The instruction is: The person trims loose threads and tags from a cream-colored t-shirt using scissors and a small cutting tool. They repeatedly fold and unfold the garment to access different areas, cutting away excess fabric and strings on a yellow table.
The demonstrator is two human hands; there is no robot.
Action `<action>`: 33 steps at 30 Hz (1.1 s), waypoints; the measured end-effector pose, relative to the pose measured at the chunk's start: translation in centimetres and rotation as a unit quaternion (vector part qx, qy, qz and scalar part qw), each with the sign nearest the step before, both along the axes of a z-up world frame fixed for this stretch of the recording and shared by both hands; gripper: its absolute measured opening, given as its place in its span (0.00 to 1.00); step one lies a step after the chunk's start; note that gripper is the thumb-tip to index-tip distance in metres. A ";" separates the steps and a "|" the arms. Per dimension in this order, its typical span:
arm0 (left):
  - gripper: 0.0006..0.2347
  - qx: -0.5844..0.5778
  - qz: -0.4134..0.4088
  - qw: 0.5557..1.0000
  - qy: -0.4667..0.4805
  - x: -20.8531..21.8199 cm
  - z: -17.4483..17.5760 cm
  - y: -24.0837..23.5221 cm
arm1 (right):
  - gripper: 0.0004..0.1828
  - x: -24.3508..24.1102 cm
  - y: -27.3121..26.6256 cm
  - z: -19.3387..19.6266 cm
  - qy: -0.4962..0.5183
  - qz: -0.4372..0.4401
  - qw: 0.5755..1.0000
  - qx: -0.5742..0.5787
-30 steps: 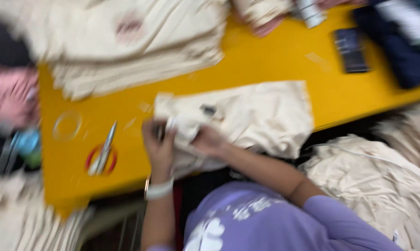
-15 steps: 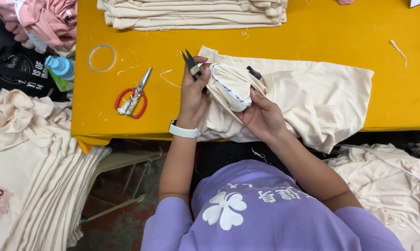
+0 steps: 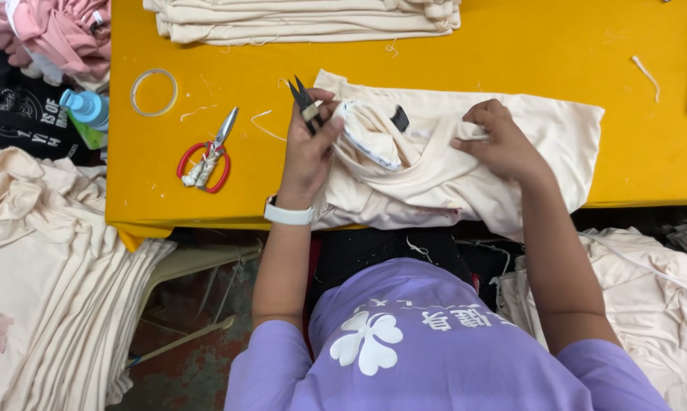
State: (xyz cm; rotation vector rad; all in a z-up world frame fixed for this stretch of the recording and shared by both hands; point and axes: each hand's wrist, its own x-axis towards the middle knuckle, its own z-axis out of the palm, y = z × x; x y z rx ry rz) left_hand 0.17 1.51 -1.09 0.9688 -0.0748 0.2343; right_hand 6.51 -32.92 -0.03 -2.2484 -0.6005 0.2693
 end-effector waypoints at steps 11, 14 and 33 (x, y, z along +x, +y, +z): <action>0.17 0.546 0.337 0.713 -0.283 -3.6 17.9 -0.5 | 0.15 -10.1 -3.0 11.6 0.083 0.397 0.909 -0.099; 0.11 0.574 0.343 0.681 -0.299 -1.2 20.1 -2.5 | 0.21 -6.1 -7.0 12.0 0.071 0.416 0.906 -0.014; 0.17 0.811 0.205 0.499 0.229 7.8 -0.2 9.6 | 0.15 10.3 -20.3 -1.2 -0.034 -0.388 0.921 -0.017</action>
